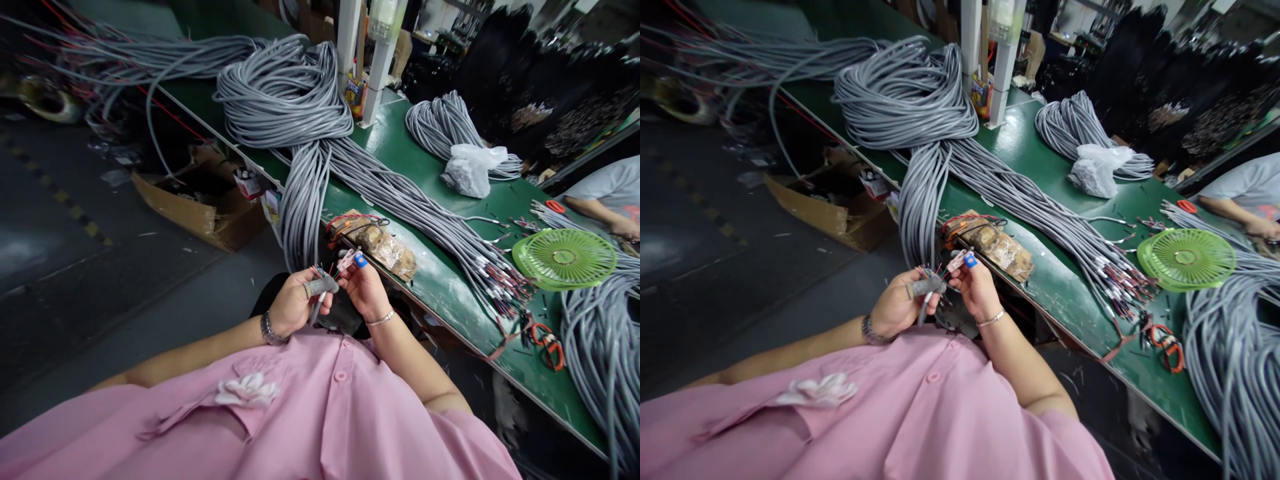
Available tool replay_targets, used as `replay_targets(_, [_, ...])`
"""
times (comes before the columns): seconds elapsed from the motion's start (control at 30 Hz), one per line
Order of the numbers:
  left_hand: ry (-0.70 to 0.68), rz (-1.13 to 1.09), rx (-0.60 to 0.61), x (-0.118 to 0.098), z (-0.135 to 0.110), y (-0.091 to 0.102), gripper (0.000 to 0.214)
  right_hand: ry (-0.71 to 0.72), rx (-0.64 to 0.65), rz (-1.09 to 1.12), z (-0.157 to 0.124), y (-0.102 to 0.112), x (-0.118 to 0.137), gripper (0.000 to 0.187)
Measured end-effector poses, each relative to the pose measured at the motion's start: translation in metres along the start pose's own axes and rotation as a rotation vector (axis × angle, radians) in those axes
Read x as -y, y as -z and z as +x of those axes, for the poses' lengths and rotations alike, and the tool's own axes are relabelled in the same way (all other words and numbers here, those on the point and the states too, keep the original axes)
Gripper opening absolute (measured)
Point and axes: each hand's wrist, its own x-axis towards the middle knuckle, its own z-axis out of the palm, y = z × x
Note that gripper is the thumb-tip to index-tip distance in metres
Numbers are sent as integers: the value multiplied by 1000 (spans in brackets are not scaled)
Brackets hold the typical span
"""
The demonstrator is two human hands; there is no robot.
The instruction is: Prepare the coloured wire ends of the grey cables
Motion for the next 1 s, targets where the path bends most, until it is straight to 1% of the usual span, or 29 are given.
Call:
replay_targets(0.07, [4,-18,-17,-2,2,-1,20,20,-12,-22,0,-1,-1,36])
replay_targets(0.2, [21,-30,-26,-4,6,-3,21,15,-25,-10,3,0,-3,40])
replay_targets(0.3, [30,-36,-30,-4,8,-4,21,3,-66,39,7,1,-5,36])
replay_targets(0.4, [57,-29,-33,-1,9,-4,20,22,-87,72,10,1,-7,32])
replay_targets(0.53, [73,-24,-43,3,10,-3,19,32,-65,111,11,1,-10,32])
replay_targets(0.77, [44,-17,-39,5,5,-1,19,-48,14,136,3,4,-4,44])
replay_targets(0.83, [22,3,-35,6,2,0,18,-51,25,130,2,3,-2,40])
replay_targets(0.9, [-2,26,-33,6,-1,0,18,-25,16,110,1,1,0,33])
replay_targets(1.0, [-32,16,-67,5,-3,-2,18,21,2,68,0,-2,-1,28])
